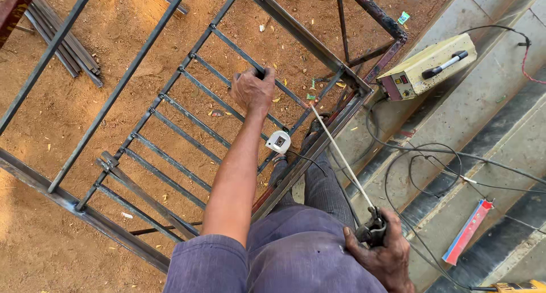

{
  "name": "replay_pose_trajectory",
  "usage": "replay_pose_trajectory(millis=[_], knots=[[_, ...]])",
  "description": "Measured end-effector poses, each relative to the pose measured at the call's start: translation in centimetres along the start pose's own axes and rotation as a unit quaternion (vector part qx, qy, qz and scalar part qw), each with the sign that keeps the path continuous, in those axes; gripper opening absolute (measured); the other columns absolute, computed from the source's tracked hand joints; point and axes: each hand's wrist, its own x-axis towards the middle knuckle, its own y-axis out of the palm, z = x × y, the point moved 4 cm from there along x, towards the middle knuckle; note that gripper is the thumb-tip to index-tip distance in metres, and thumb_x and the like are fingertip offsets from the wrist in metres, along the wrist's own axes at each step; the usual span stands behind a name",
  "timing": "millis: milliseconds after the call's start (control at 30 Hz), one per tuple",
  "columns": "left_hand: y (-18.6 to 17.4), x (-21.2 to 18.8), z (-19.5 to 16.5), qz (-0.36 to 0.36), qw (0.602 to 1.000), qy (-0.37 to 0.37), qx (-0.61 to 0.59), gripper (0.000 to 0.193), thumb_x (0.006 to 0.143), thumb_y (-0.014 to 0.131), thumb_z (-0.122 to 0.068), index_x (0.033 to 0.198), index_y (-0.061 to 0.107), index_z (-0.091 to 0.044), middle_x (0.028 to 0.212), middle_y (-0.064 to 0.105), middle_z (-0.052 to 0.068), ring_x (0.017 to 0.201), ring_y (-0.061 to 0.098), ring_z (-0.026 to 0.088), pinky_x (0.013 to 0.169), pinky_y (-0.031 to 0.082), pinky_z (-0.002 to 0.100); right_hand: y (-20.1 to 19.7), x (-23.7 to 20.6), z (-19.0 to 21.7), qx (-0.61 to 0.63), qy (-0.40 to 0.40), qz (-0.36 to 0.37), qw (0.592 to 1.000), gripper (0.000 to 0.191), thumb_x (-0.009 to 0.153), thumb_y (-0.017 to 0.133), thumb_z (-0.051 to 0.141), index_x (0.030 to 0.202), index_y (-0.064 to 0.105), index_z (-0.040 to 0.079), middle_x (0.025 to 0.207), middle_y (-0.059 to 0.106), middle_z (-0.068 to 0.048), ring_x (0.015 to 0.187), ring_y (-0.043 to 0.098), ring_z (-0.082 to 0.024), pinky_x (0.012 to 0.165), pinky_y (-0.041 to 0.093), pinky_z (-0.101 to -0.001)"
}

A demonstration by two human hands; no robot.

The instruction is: The person measures the distance between bars of a metal frame using a tape measure and then uses a welding rod to weld the bars into place.

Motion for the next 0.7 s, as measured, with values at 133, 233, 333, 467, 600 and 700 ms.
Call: replay_pose_trajectory(millis=[133,233,333,467,600,700], knots=[[0.28,0.03,0.29,0.01,1.0,-0.015,-0.009,0.036,0.089,0.065,-0.052,0.075,0.074,-0.02,0.066,0.066,-0.005,0.073,0.06,0.014,0.096,0.042,0.048,-0.12,0.05,-0.5,-0.015,0.022,0.033,0.999,0.084,0.059,0.093,0.033,0.126,0.052,0.001,0.071,0.062,-0.005,0.058,0.067,-0.014,0.051,0.057,-0.0297],[0.33,0.05,0.11,-0.018,0.999,0.018,-0.02,0.035,0.091,0.065,-0.052,0.077,0.075,-0.021,0.064,0.066,-0.006,0.071,0.062,0.012,0.105,0.039,0.05,-0.32,0.11,-0.52,-0.014,0.016,0.029,0.999,0.085,0.059,0.093,0.033,0.126,0.052,0.0,0.072,0.062,-0.005,0.058,0.067,-0.013,0.051,0.057,-0.0296],[0.47,-0.02,0.09,-0.019,1.0,0.008,-0.003,0.035,0.088,0.066,-0.052,0.078,0.076,-0.021,0.066,0.066,-0.005,0.076,0.062,0.014,0.099,0.039,0.052,-0.36,0.16,-0.54,-0.008,0.033,0.033,0.999,0.085,0.059,0.093,0.032,0.127,0.052,0.0,0.07,0.061,-0.004,0.057,0.066,-0.013,0.05,0.056,-0.0301],[0.69,-0.17,0.16,0.028,0.999,-0.022,-0.005,0.034,0.09,0.063,-0.053,0.082,0.076,-0.022,0.067,0.066,-0.006,0.076,0.061,0.013,0.102,0.042,0.047,-0.46,0.25,-0.27,-0.007,0.031,0.035,0.999,0.083,0.06,0.092,0.031,0.126,0.053,0.0,0.072,0.061,-0.004,0.058,0.065,-0.013,0.052,0.056,-0.0302],[0.26,-0.33,-0.14,0.015,1.0,-0.009,-0.001,0.039,0.09,0.063,-0.056,0.073,0.071,-0.021,0.065,0.066,-0.007,0.072,0.057,0.013,0.094,0.041,0.047,-0.66,0.33,-0.32,-0.011,0.047,0.041,0.998,0.085,0.059,0.093,0.031,0.127,0.052,0.001,0.069,0.06,-0.005,0.055,0.063,-0.014,0.05,0.054,-0.0316],[0.13,-0.4,-0.55,0.013,1.0,0.002,-0.005,0.042,0.09,0.061,-0.057,0.067,0.067,-0.022,0.062,0.066,-0.007,0.065,0.056,0.012,0.096,0.039,0.048,-0.8,0.37,-0.36,-0.008,0.048,0.039,0.998,0.085,0.059,0.093,0.031,0.127,0.053,0.001,0.07,0.06,-0.005,0.055,0.062,-0.014,0.051,0.054,-0.0319]])
